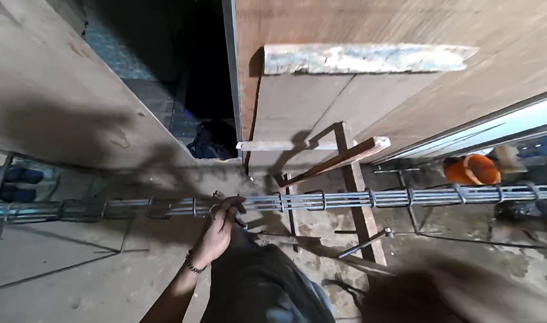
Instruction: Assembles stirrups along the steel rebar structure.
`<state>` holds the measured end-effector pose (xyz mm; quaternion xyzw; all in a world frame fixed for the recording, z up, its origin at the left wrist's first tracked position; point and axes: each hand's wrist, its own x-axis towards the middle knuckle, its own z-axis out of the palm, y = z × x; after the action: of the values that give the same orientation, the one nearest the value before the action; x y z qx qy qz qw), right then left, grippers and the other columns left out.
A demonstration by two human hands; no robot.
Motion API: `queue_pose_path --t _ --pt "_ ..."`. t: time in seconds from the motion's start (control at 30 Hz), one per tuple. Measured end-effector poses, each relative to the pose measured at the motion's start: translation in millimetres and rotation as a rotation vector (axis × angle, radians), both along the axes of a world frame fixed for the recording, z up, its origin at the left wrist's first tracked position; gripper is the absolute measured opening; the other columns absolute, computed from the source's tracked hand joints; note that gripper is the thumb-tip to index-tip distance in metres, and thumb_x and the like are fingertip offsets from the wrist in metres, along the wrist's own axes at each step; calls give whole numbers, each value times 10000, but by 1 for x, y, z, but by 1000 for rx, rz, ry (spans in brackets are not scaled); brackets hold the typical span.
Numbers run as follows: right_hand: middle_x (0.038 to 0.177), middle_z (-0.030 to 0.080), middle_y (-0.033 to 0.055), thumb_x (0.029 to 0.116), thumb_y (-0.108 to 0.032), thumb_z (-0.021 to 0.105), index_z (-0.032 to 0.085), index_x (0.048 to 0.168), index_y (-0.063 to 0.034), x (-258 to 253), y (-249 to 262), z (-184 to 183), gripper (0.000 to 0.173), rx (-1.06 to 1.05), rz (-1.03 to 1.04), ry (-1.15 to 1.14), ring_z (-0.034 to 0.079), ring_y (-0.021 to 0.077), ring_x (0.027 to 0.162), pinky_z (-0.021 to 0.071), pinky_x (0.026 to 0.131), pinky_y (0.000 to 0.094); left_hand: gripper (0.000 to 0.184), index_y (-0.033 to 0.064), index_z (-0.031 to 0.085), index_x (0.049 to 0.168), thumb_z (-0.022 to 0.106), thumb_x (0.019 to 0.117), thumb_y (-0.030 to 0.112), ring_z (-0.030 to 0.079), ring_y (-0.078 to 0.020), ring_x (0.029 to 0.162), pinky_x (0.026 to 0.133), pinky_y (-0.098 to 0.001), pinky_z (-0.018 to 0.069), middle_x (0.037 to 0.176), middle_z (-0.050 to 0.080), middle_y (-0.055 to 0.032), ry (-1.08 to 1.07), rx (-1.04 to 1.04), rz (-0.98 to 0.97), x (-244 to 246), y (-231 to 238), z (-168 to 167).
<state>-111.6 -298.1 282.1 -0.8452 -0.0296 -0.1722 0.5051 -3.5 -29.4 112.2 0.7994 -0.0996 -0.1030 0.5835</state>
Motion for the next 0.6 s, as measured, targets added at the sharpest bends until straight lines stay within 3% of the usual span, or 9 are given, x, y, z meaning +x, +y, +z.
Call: queue_pose_path --t 0.03,0.07,0.13,0.17,0.2,0.27,0.33,0.47,0.6 --pt "1236 678 -43 1065 -388 499 642 1292 -146 34 25 -50 361 20 9 -73 614 54 1159 517 992 277 345 31 597 1280 322 1093 122 612 -12 849 737 -189 517 1046 675 31 26 -226 21 2 -8 12" --pt "1352 644 59 1068 -437 488 572 1387 -44 55 47 -90 514 74 107 -10 595 130 1255 508 1063 347 326 45 601 1251 322 1104 131 573 -6 765 668 -176 493 998 658 43 64 -445 35 4 -16 22" --pt "1415 606 110 1043 -451 540 466 1485 15 68 79 -136 646 209 305 274 586 149 1297 498 1111 383 298 88 624 1203 356 1111 181 558 -34 740 674 -202 502 937 628 35 161 -758 41 9 -30 38" --pt "1318 655 86 1043 -412 561 507 1447 -3 68 88 -145 576 251 353 370 637 120 1193 540 1044 361 283 95 626 1191 374 1111 196 562 -45 752 693 -215 510 930 620 31 170 -811 30 13 -35 42" --pt "1126 698 53 1058 -341 553 583 1335 -24 67 94 -148 422 276 357 408 680 89 1002 585 906 322 278 87 621 1210 387 1111 199 581 -63 801 749 -239 527 959 624 19 157 -815 -1 17 -37 44" --pt "825 660 5 1086 -191 476 674 1159 -34 64 95 -149 264 327 278 377 608 48 679 548 648 250 333 25 566 1352 448 1099 206 627 -126 1020 946 -320 536 1163 650 -39 117 -746 -117 25 -34 42" --pt "799 649 -35 1092 -153 444 699 1114 -60 62 83 -143 273 355 231 378 564 3 650 510 637 198 504 -63 440 1475 537 1068 218 600 -222 1251 1093 -393 492 1395 598 -137 80 -620 -210 28 -28 37" --pt "668 509 -65 1096 -190 396 686 1091 -84 62 55 -130 310 765 331 567 411 15 488 363 436 187 569 -67 411 1488 628 1004 140 630 -267 1229 1053 -416 528 1417 586 -179 141 -708 -35 29 -33 20" --pt "644 473 -81 1095 -262 419 643 1054 -141 54 44 -134 258 1139 510 683 394 0 456 344 411 160 526 -5 496 1459 669 978 118 682 -208 1130 980 -358 569 1338 659 -130 184 -837 92 32 -42 25"
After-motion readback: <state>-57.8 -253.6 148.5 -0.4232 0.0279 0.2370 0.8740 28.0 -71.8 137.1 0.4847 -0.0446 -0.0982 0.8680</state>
